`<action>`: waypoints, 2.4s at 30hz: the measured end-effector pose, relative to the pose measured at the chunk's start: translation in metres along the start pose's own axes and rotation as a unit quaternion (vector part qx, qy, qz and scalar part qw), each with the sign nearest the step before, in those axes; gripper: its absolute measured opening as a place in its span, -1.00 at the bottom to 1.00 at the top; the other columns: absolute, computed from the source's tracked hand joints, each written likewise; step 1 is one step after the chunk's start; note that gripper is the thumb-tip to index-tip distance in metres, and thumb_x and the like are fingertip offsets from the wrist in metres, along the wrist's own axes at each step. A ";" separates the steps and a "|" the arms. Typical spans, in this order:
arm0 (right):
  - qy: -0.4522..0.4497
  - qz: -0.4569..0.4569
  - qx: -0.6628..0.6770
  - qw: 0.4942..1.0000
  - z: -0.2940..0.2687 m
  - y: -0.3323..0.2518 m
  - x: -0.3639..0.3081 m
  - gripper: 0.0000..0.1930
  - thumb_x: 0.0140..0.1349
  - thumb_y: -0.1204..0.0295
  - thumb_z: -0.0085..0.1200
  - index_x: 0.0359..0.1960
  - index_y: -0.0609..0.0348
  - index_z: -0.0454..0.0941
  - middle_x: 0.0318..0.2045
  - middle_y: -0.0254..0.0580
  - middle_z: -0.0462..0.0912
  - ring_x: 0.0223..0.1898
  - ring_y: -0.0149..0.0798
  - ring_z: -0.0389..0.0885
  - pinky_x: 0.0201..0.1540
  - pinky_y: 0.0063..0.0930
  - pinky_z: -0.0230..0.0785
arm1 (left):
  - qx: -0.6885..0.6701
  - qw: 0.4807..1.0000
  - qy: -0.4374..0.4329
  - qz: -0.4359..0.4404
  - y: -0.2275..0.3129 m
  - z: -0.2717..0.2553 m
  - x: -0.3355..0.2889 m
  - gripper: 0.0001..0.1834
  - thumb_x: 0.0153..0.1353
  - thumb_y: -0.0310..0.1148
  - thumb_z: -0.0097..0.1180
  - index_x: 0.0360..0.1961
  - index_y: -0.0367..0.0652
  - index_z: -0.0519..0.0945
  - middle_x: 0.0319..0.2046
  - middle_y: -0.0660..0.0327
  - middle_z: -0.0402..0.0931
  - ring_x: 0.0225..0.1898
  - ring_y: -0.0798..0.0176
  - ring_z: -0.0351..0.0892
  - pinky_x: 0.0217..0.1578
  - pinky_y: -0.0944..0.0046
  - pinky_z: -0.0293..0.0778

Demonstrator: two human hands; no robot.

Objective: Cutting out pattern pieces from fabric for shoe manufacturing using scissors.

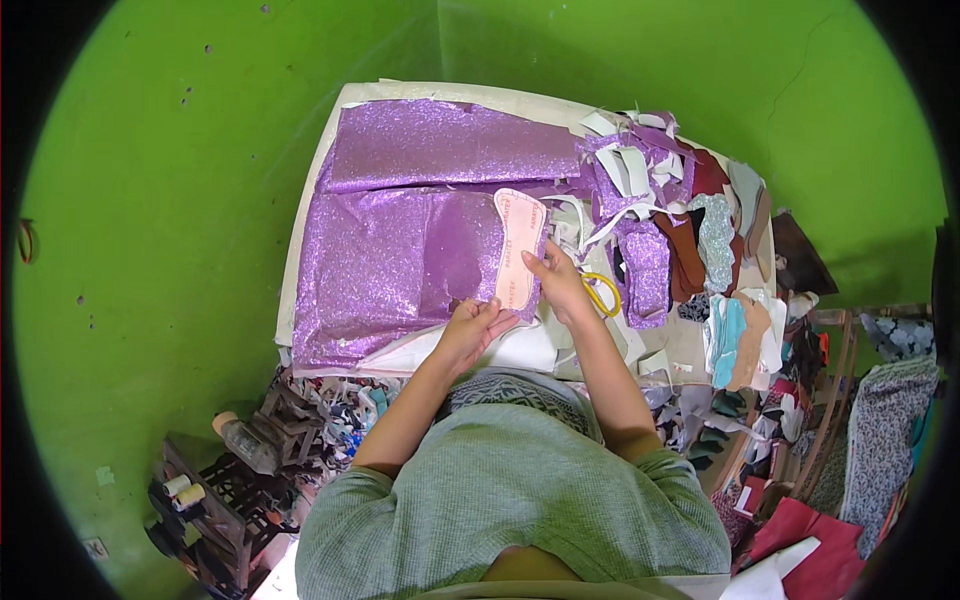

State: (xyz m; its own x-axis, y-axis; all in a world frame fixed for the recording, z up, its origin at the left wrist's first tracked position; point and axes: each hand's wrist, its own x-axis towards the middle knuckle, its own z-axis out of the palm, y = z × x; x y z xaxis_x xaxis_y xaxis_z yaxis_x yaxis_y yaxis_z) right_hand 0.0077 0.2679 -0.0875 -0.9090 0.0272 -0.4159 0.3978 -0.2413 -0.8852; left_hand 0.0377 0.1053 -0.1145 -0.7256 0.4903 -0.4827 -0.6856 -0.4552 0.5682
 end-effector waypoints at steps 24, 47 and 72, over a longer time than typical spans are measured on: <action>0.192 -0.081 -0.306 0.929 -0.003 0.031 0.001 -0.49 0.09 0.51 0.04 0.12 0.06 0.25 -0.25 0.06 0.56 -0.29 -0.15 0.59 -0.23 -0.46 0.34 | 0.650 0.674 -0.303 0.179 0.158 0.038 0.156 -0.75 0.24 -0.32 -0.14 -0.16 -0.16 0.52 -0.22 0.18 0.52 -0.15 0.26 0.46 -0.11 0.27 0.36; 0.294 -0.039 -0.363 0.883 0.030 0.000 -0.006 -0.37 0.08 0.53 0.03 0.18 -0.28 0.14 -0.51 0.04 0.55 -0.42 0.02 0.57 -0.35 -0.29 0.37 | 0.591 0.679 -0.435 0.005 0.157 0.034 0.195 -0.87 0.18 -0.41 -0.01 -0.28 -0.22 0.48 -0.46 0.35 0.50 -0.41 0.53 0.39 -0.38 0.49 0.32; 0.281 -0.085 -0.173 0.940 0.017 0.035 -0.030 -0.52 0.11 0.57 0.02 0.07 0.00 0.16 -0.32 0.06 0.54 -0.34 -0.22 0.60 -0.34 -0.47 0.45 | 0.607 0.704 -0.365 0.053 0.160 0.041 0.194 -0.74 -0.07 -0.54 0.19 -0.26 -0.30 0.58 -0.46 0.20 0.58 -0.42 0.41 0.52 -0.35 0.43 0.43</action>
State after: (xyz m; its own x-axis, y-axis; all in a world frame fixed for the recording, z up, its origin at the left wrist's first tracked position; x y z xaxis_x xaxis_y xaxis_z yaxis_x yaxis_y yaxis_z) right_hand 0.0466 0.2426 -0.1024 -0.7923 0.5691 -0.2200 0.3572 0.1404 -0.9234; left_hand -0.2101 0.1583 -0.0895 -0.2420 0.9543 -0.1755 0.2466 0.2354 0.9401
